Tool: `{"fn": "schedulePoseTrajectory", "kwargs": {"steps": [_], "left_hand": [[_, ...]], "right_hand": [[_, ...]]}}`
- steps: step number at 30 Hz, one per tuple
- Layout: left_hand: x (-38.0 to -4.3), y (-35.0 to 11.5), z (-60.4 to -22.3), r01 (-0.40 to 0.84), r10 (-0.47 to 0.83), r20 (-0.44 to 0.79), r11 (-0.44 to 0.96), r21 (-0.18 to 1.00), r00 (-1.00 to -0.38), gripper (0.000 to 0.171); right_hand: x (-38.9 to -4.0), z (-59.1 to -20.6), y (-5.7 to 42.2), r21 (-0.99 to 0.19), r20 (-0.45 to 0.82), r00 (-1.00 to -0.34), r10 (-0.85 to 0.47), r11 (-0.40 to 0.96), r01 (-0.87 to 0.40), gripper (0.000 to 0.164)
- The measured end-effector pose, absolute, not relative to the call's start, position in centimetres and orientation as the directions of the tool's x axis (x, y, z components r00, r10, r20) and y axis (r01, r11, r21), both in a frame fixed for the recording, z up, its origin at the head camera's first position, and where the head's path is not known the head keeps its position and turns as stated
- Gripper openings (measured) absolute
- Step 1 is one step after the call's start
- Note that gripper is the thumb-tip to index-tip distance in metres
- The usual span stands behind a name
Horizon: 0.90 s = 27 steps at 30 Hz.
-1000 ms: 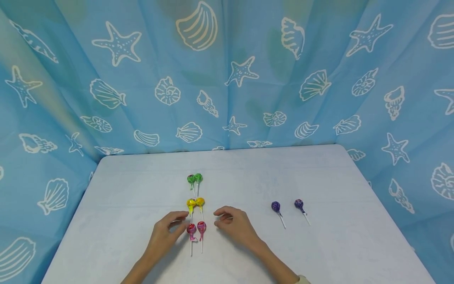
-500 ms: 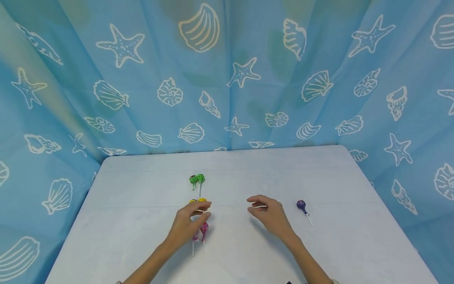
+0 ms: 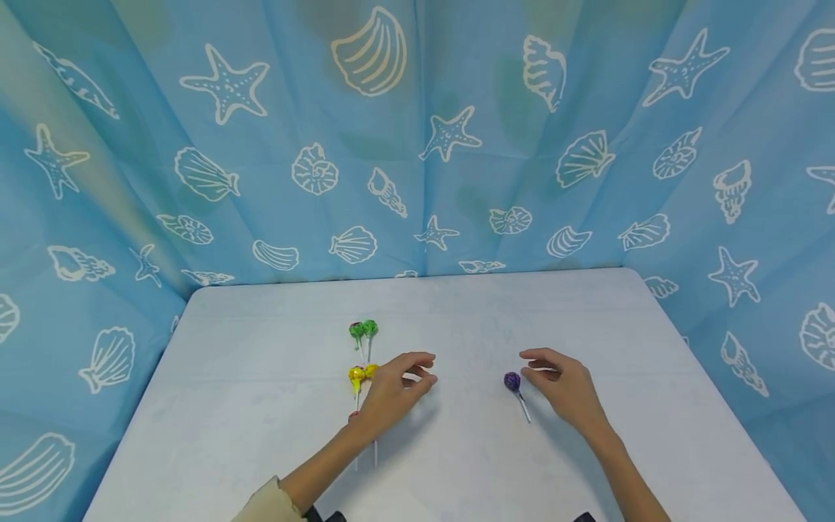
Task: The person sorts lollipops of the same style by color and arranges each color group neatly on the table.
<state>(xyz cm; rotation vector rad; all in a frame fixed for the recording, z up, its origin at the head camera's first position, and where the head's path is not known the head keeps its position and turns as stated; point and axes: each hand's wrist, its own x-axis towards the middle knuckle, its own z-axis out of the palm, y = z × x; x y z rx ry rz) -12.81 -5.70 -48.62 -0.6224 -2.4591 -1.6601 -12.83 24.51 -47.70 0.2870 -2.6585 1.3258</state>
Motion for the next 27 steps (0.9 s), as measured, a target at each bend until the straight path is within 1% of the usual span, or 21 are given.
{"fn": "schedulePoseTrajectory", "kwargs": {"steps": [5,9,14,20,24,27], "left_hand": [[-13.3,-3.7,-48.6,0.383,0.314,0.294,0.276,0.882,-0.903,0.032],[-13.6,-2.2,-49.1,0.354,0.35,0.252,0.268,0.896,-0.902,0.033],[-13.8,-0.4,-49.6,0.309,0.354,0.208,0.258,0.915,-0.912,0.035],[-14.1,1.2,-50.1,0.269,0.331,0.181,0.246,0.931,-0.926,0.035],[-14.2,2.3,-50.5,0.244,0.339,0.158,0.228,0.942,-0.927,0.037],[-14.4,3.1,-51.0,0.235,0.342,0.147,0.234,0.943,-0.928,0.038]], "right_hand": [[-13.1,-47.7,26.7,-0.737,0.242,-0.968,-0.067,0.636,-0.228,0.026],[-13.3,-48.2,28.5,-0.719,0.245,-0.969,-0.026,0.666,-0.2,0.026],[-13.7,-48.7,30.5,-0.707,0.242,-0.97,-0.007,0.684,-0.181,0.027],[-14.0,-49.5,31.9,-0.718,0.18,-0.984,-0.005,0.683,-0.135,0.03],[-13.8,-49.9,32.6,-0.722,0.124,-0.992,-0.029,0.683,-0.11,0.035],[-13.8,-50.0,33.0,-0.734,0.068,-0.995,-0.076,0.672,-0.101,0.042]]}}
